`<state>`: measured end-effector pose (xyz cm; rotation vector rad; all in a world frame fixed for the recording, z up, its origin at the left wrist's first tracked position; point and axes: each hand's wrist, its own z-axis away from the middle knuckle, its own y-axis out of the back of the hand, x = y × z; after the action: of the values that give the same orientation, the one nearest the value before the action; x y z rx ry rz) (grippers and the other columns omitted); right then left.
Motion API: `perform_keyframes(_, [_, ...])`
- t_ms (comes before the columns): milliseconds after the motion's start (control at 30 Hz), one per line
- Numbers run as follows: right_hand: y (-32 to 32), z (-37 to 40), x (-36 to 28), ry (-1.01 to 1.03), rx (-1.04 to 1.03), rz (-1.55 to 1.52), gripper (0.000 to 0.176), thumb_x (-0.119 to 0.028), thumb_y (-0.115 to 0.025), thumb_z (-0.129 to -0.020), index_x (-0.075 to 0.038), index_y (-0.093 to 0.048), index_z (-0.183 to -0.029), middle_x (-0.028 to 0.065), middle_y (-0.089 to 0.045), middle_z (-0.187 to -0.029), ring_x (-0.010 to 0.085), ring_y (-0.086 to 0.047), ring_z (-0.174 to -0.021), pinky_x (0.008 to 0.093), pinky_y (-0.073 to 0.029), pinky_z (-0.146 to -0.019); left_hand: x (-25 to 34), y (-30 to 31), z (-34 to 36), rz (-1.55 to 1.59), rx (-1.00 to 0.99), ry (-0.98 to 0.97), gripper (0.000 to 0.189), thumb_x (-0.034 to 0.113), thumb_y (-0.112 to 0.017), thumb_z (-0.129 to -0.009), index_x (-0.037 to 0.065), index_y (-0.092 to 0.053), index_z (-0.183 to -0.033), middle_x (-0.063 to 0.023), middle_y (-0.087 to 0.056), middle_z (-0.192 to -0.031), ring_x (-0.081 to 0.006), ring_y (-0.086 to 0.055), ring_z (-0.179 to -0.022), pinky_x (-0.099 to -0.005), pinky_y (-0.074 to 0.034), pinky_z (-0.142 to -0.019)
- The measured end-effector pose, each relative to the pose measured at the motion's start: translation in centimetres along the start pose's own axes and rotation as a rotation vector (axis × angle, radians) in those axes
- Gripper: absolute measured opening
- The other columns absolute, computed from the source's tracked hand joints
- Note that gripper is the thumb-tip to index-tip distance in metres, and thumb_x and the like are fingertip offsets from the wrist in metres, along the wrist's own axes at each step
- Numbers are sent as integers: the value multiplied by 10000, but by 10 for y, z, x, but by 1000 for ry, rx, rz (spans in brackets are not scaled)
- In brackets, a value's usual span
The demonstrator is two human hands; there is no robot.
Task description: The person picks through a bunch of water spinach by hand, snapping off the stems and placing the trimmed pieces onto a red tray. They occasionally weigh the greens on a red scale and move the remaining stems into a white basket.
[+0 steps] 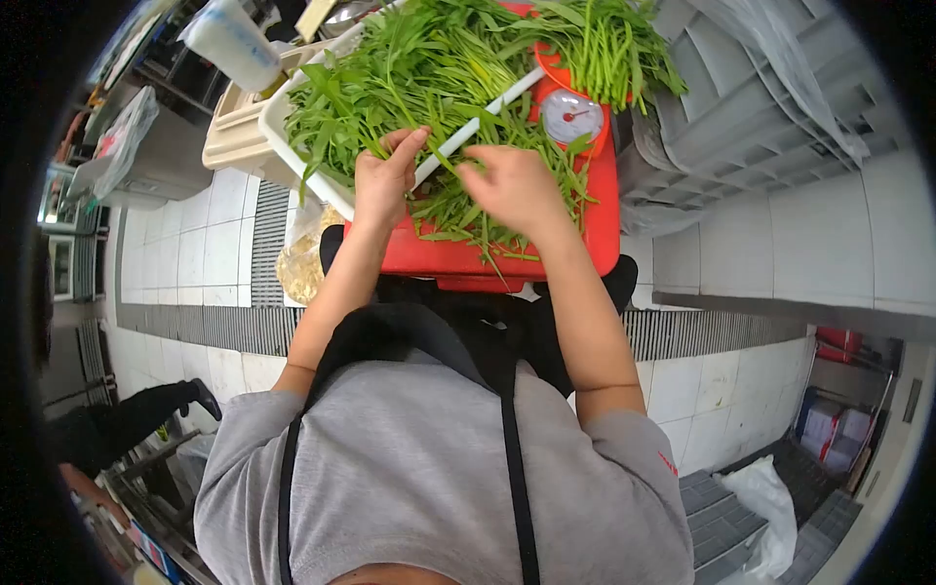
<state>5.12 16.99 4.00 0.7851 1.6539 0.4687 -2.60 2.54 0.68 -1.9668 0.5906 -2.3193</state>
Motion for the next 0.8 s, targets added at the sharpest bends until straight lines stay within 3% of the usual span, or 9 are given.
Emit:
perform_keyframes(100, [-22,-5,9,271,47,217,173,-149,-565,-772,-2,-610,-853,106,-484,-560,218,-477,-498,331,-384,-482,5,-15,9,21,-39,-8,180,171,-637,-764,3,-601,-817,83,-366,-480,-16,-264,-390,-187,-170,-371])
perform_keyframes(133, [-21,-5,8,300,118,102,106,-93,-576,-763,2,-602,-803,112,-486,-585,246,-473,-501,331,-391,-474,6,-14,10,116,-8,9,180,166,-621,-775,-3,-596,-829,82,-361,-488,-19,-254,-388,-185,-170,-370])
perform_keyframes(300, [-26,12,-4,319,310,-86,45,-33,-610,-710,-23,-592,-749,88,-508,-599,244,-518,-525,304,-406,-457,13,-16,22,445,46,177,149,141,-566,-808,16,-577,-889,66,-410,-596,-17,-292,-452,-170,-176,-373])
perform_keyframes(333, [-23,15,-2,337,399,-107,54,-24,-605,-714,-17,-599,-768,87,-519,-606,224,-512,-515,295,-404,-455,11,-17,25,480,-8,174,174,147,-540,-828,36,-538,-962,37,-423,-668,-20,-310,-476,-155,-217,-370])
perform_keyframes(433, [6,31,9,298,606,-152,111,5,-598,-719,-4,-621,-827,84,-564,-636,170,-515,-515,255,-403,-456,21,27,-16,582,219,10,144,156,-517,-841,51,-518,-939,17,-418,-667,-30,-345,-513,-155,-229,-380])
perform_keyframes(533, [19,36,32,150,488,-48,118,-41,-603,-721,-7,-626,-831,95,-581,-663,209,-549,-555,284,-425,-494,39,55,-29,599,193,-56,138,176,-496,-813,74,-493,-907,16,-415,-702,-79,-373,-610,-203,-289,-492])
perform_keyframes(600, [5,28,60,-97,145,266,151,-101,-604,-724,-17,-623,-848,107,-597,-698,251,-577,-621,331,-449,-556,38,60,-26,680,189,-63,119,176,-498,-802,85,-484,-879,12,-396,-684,-88,-374,-615,-210,-295,-506])
perform_keyframes(700, [-23,-13,54,17,266,23,174,-153,-598,-730,-33,-616,-855,116,-601,-733,276,-582,-682,371,-456,-611,15,79,-29,774,43,-75,75,180,-490,-799,111,-467,-817,14,-345,-634,-86,-356,-568,-211,-280,-469])
perform_keyframes(800, [-55,-59,43,193,191,132,146,-148,-570,-741,-41,-610,-831,120,-597,-744,275,-582,-703,377,-463,-611,10,91,-21,919,-149,127,163,241,-514,-822,138,-441,-718,36,-302,-550,-81,-304,-454,-204,-249,-393])
